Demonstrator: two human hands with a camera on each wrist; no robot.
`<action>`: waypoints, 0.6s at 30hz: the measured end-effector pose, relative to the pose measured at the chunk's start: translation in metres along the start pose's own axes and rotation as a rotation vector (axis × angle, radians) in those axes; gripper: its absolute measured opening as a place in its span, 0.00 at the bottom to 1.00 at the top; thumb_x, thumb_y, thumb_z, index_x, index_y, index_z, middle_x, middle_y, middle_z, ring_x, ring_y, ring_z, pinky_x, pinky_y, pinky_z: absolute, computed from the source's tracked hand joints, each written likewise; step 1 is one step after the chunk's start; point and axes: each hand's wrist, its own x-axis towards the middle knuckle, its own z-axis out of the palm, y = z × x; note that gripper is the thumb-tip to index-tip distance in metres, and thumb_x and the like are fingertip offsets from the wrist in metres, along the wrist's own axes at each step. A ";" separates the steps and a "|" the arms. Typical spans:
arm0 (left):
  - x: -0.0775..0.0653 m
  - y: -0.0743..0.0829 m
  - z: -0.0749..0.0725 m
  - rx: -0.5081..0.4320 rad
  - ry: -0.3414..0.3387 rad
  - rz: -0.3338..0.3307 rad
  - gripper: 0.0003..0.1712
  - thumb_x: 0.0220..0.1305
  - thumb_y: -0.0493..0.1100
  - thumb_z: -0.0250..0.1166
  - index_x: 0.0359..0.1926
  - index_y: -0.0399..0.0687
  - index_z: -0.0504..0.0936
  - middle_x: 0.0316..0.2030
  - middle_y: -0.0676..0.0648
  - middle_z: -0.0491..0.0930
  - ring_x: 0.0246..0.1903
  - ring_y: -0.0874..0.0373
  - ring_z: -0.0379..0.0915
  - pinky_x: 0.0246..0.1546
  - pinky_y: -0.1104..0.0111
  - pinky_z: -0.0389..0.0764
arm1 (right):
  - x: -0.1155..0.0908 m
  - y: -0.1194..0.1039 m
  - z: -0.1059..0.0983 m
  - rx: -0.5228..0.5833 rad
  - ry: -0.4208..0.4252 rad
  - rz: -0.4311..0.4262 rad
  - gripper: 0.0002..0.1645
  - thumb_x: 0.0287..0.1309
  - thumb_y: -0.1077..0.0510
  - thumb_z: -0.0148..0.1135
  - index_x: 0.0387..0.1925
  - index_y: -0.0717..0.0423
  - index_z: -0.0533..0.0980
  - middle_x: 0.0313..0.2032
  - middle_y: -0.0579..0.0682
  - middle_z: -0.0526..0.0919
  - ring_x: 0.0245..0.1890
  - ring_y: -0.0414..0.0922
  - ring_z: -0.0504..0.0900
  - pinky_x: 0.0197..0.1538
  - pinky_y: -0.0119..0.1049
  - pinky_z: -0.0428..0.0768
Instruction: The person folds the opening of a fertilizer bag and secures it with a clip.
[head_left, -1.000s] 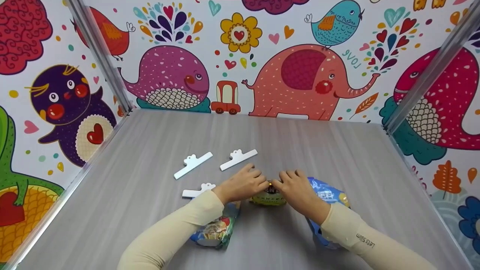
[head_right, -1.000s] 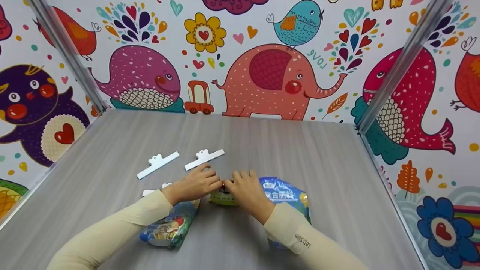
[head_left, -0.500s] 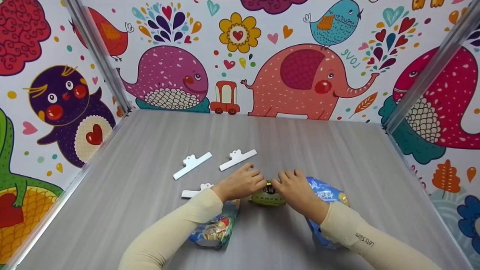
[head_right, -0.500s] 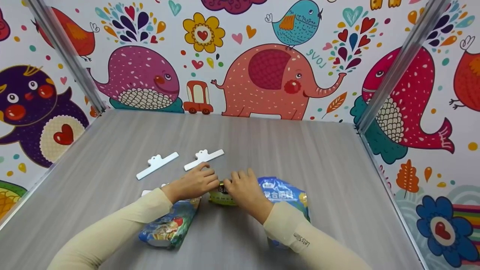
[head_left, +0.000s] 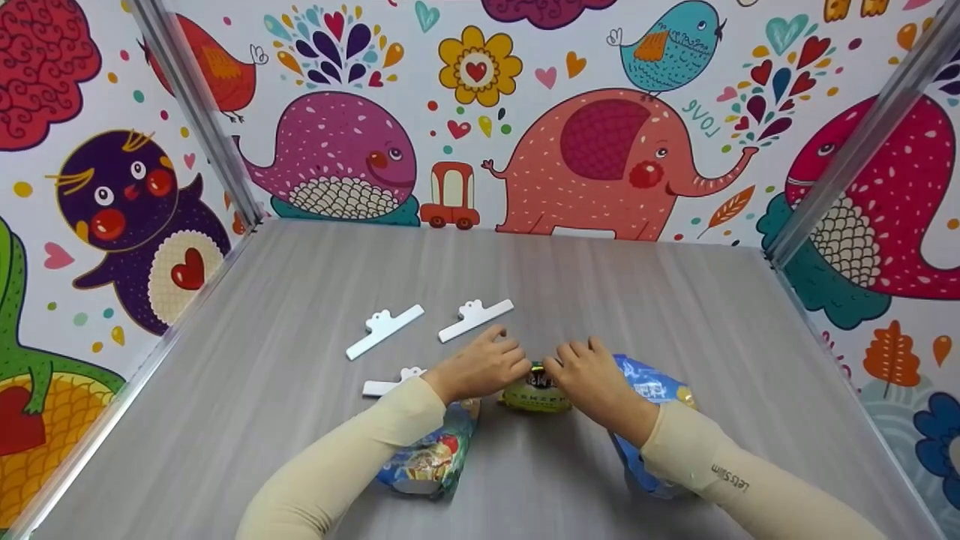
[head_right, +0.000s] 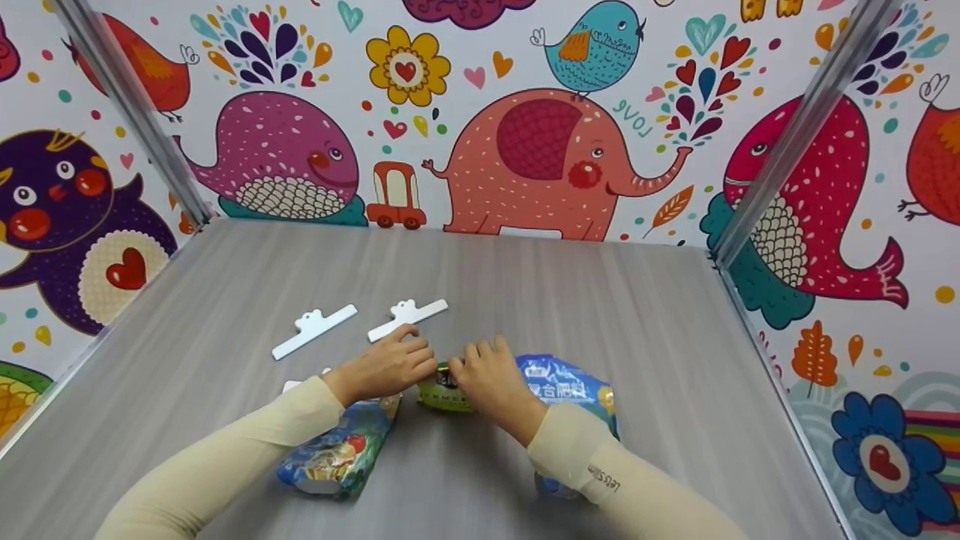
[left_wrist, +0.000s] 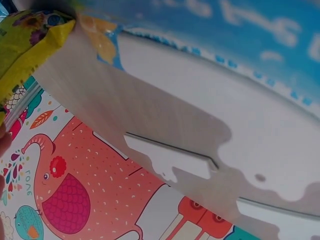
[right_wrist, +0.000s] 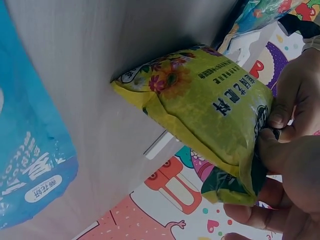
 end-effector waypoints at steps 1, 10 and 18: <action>0.000 0.000 0.000 -0.005 0.001 -0.002 0.11 0.73 0.43 0.54 0.30 0.52 0.74 0.26 0.55 0.77 0.30 0.60 0.74 0.45 0.61 0.74 | 0.000 0.000 0.000 0.000 0.000 -0.001 0.19 0.45 0.59 0.79 0.33 0.55 0.75 0.28 0.52 0.77 0.27 0.47 0.77 0.33 0.42 0.76; 0.000 -0.001 -0.002 -0.010 -0.020 -0.010 0.13 0.73 0.50 0.57 0.30 0.52 0.75 0.26 0.55 0.77 0.30 0.60 0.75 0.45 0.62 0.74 | -0.002 0.005 0.007 0.011 0.089 -0.016 0.15 0.56 0.51 0.71 0.30 0.55 0.74 0.24 0.49 0.75 0.23 0.45 0.75 0.29 0.40 0.71; -0.001 -0.002 -0.001 -0.029 0.005 -0.010 0.15 0.73 0.52 0.57 0.29 0.51 0.75 0.24 0.55 0.77 0.29 0.60 0.74 0.45 0.62 0.73 | -0.004 0.010 0.014 0.039 0.216 -0.040 0.22 0.51 0.46 0.72 0.23 0.55 0.71 0.19 0.48 0.70 0.19 0.44 0.72 0.26 0.39 0.68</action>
